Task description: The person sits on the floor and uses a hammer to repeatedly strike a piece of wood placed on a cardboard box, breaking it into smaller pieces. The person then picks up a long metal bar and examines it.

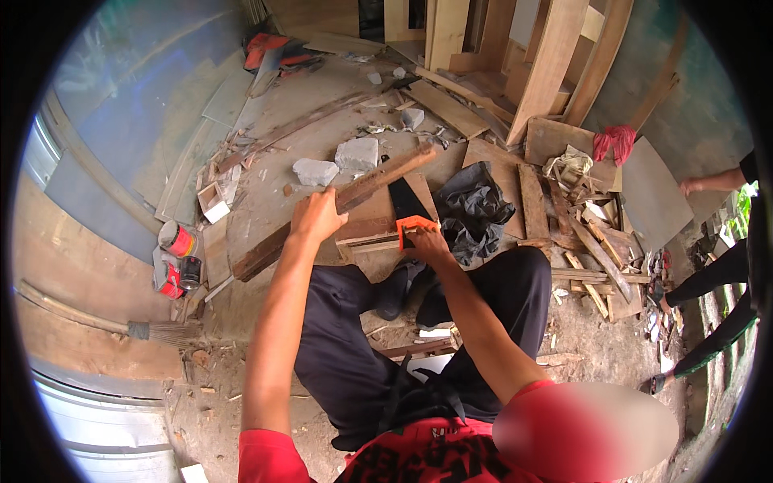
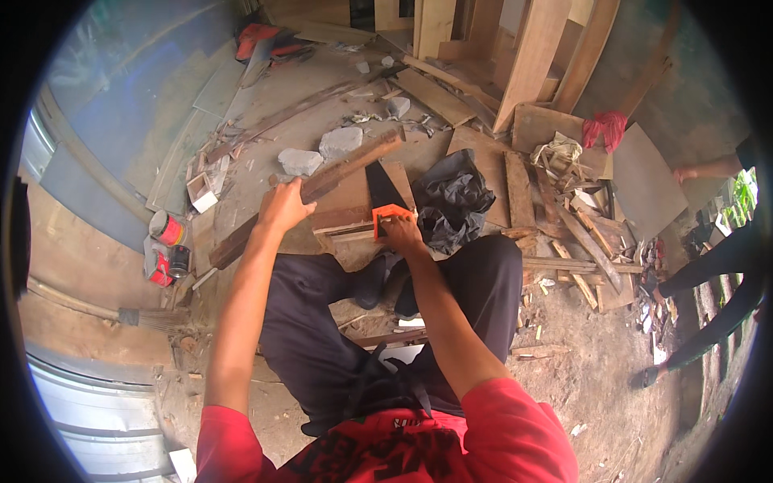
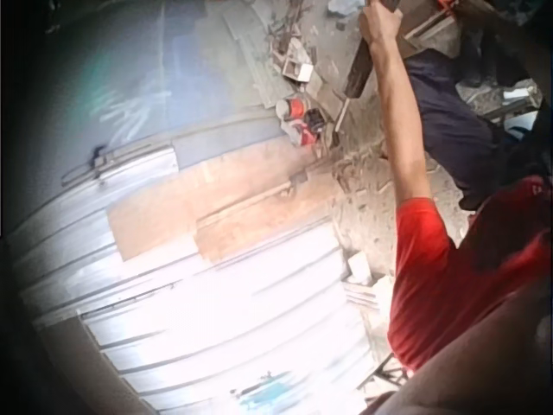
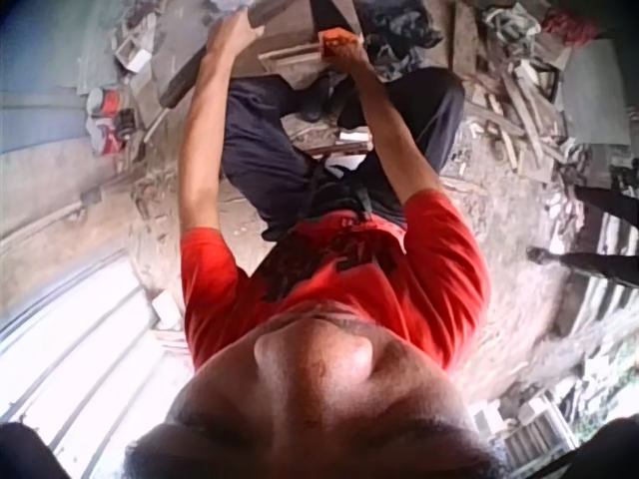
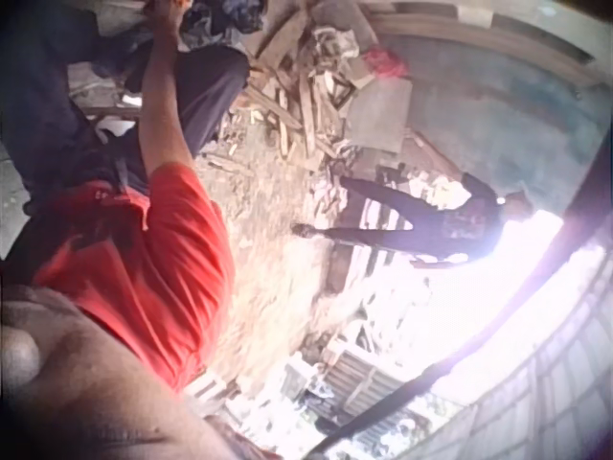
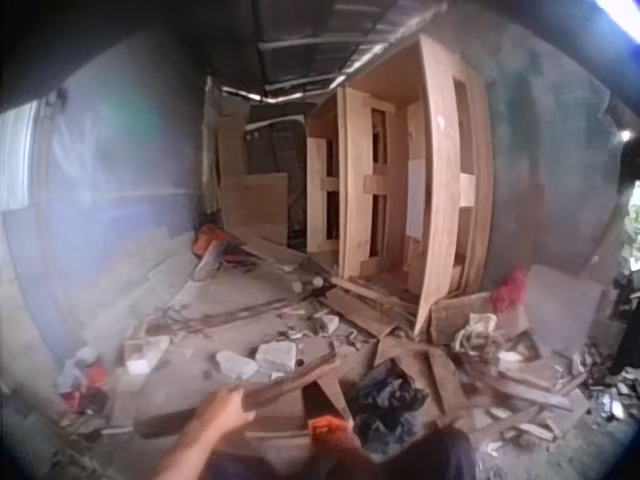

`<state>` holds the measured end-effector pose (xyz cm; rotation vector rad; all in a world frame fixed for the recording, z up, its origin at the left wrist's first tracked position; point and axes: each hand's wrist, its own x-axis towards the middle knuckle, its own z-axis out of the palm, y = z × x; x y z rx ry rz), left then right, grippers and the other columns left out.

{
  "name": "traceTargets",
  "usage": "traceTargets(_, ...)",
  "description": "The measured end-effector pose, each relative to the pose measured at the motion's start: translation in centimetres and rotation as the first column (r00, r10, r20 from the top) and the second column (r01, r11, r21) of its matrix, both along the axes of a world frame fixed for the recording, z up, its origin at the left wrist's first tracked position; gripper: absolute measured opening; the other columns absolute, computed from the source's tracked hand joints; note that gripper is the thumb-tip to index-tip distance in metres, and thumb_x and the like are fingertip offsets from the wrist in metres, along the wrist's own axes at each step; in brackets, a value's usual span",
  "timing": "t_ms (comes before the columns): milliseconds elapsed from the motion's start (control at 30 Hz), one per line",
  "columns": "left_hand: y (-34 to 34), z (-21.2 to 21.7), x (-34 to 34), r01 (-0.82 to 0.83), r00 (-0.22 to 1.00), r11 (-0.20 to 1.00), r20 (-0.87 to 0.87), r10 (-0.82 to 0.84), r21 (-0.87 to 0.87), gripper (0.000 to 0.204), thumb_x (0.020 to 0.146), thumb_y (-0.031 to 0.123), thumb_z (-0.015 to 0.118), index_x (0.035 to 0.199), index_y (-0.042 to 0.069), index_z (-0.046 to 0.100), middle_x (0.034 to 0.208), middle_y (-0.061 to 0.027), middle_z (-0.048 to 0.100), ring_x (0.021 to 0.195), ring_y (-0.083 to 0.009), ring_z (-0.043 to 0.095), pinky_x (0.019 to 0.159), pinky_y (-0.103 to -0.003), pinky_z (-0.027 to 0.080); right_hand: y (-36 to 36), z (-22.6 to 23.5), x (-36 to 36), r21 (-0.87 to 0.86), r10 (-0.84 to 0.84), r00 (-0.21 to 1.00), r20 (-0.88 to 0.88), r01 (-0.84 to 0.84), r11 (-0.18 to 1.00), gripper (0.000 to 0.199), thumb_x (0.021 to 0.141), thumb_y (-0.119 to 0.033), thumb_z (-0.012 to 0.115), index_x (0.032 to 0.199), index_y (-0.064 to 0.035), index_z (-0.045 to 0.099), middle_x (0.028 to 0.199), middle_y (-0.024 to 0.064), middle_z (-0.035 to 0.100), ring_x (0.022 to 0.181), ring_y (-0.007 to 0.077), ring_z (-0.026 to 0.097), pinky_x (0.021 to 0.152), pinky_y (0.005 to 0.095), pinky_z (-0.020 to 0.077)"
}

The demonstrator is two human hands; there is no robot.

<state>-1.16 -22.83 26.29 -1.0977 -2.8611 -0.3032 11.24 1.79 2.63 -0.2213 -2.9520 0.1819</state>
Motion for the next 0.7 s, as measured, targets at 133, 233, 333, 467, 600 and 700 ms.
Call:
traceTargets(133,0.2,1.7,-1.6,-0.024,0.999,0.999,-0.047,0.023,-0.036,0.052,0.077,0.033,0.080,0.114,0.001,0.063,0.104,-0.0235,0.070,0.101,-0.0386,0.067,0.088,-0.046,0.054,1.1,1.1,-1.9,0.025,-0.061,0.988,0.143,0.058,0.998,0.061,0.083,-0.052,0.070,0.129,-0.0148,0.058,0.125,0.0129,0.061,0.124,0.0291,0.054,0.111,0.0517,0.0328)
traceTargets(233,1.5,1.3,-3.0,0.005,1.000,0.999,-0.003,-0.005,-0.051,0.050,0.077,0.033,0.080,0.112,0.001,0.064,0.104,-0.0229,0.070,0.101,-0.0374,0.068,0.087,-0.046,0.055,1.6,-0.2,-2.0,0.011,-0.043,0.997,0.060,0.043,0.999,0.060,0.083,-0.053,0.069,0.127,-0.0129,0.060,0.126,0.0135,0.060,0.124,0.0291,0.054,0.110,0.0515,0.0336)
traceTargets(333,1.7,0.0,-4.4,0.018,1.000,0.997,0.021,-0.016,-0.075,0.051,0.077,0.032,0.079,0.114,0.001,0.063,0.102,-0.0243,0.070,0.099,-0.0390,0.068,0.084,-0.046,0.055,0.6,0.3,-2.0,-0.131,-0.044,0.983,-0.180,0.020,0.991,0.047,0.079,-0.031,0.078,0.118,-0.0081,0.064,0.122,0.0156,0.060,0.120,0.0336,0.055,0.099,0.0489,0.0438)
traceTargets(467,3.6,-1.6,-2.7,0.054,0.996,0.996,0.078,-0.048,-0.077,0.051,0.080,0.026,0.078,0.119,0.000,0.058,0.100,-0.0280,0.069,0.095,-0.0428,0.068,0.081,-0.048,0.057,-1.0,4.0,-1.4,-0.622,-0.319,0.826,-0.465,-0.049,0.781,0.029,0.086,-0.018,0.071,0.108,-0.0004,0.065,0.104,0.0173,0.064,0.095,0.0323,0.064,0.079,0.0392,0.0525)
traceTargets(600,3.9,-5.1,-0.2,0.138,0.990,0.989,-0.028,-0.140,-0.051,0.049,0.082,0.019,0.079,0.117,-0.008,0.058,0.097,-0.0274,0.070,0.082,-0.0329,0.073,0.072,-0.038,0.063,-5.3,11.4,0.7,-0.971,-0.442,0.878,-0.186,-0.233,-0.053,0.037,0.101,-0.032,0.058,0.113,0.0033,0.060,0.098,0.0065,0.065,0.093,0.0154,0.064,0.084,0.0306,0.0520)
traceTargets(700,4.4,-7.5,2.3,0.202,0.979,0.978,-0.001,-0.202,0.045,0.043,0.078,0.009,0.074,0.113,-0.010,0.058,0.093,-0.0270,0.070,0.082,-0.0356,0.073,0.073,-0.039,0.061,-7.0,11.0,0.9,-0.950,-0.336,0.934,-0.123,-0.208,-0.231,0.041,0.103,-0.033,0.056,0.124,0.0014,0.055,0.110,0.0067,0.064,0.094,0.0158,0.065,0.089,0.0331,0.0531)
